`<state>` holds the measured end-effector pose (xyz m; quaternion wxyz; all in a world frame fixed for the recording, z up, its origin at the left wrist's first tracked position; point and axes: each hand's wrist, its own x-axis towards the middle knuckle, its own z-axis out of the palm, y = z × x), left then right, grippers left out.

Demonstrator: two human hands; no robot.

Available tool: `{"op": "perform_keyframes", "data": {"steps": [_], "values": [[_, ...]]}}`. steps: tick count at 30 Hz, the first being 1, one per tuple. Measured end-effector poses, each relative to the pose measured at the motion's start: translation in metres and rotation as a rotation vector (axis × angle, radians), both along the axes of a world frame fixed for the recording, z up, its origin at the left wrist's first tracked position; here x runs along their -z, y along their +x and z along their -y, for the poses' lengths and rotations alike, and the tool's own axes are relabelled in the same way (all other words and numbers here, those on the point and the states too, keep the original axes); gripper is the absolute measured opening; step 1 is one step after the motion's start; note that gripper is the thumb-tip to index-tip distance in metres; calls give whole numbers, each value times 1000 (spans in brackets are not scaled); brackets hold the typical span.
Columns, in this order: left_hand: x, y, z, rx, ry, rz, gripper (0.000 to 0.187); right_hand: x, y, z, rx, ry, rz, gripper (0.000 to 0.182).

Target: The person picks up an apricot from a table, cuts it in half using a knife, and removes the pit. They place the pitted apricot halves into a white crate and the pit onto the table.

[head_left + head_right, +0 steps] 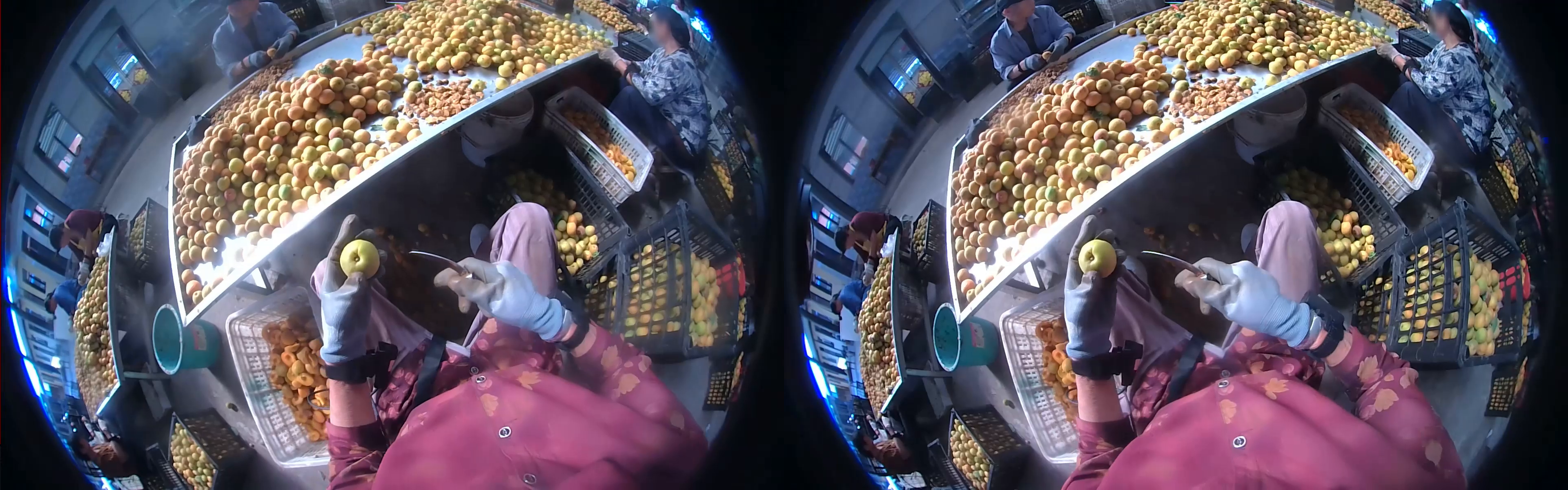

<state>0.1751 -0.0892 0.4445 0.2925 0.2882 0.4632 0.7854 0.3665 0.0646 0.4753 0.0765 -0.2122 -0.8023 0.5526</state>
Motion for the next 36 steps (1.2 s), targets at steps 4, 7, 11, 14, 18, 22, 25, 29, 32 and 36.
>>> {"op": "perform_keyframes", "data": {"steps": [4,7,11,14,18,22,25,29,32,36], "values": [[6,11,2,-65,-32,-194,83,-16,-5,9,-141,180,-47,26],[-7,31,5,-85,-77,-195,68,-11,-7,8,-310,624,-220,16],[-19,39,9,-142,-322,-388,65,-11,-7,8,-325,758,-190,17],[-14,39,8,-150,-331,-464,67,-17,-5,7,-263,537,-31,23],[-17,41,8,-179,-389,-511,65,-16,-4,8,-268,641,2,23],[-9,36,11,-110,-437,-489,63,-43,-8,11,-276,565,272,34],[-5,32,17,1,-357,-361,62,-53,-20,-8,-361,85,527,38],[5,32,22,191,-102,-19,73,-45,-29,-31,-496,-110,505,39],[17,34,17,276,-16,63,86,-18,-30,-49,-695,-405,401,40],[14,40,10,234,-13,165,89,-6,-25,-53,-698,-650,264,39]]}}
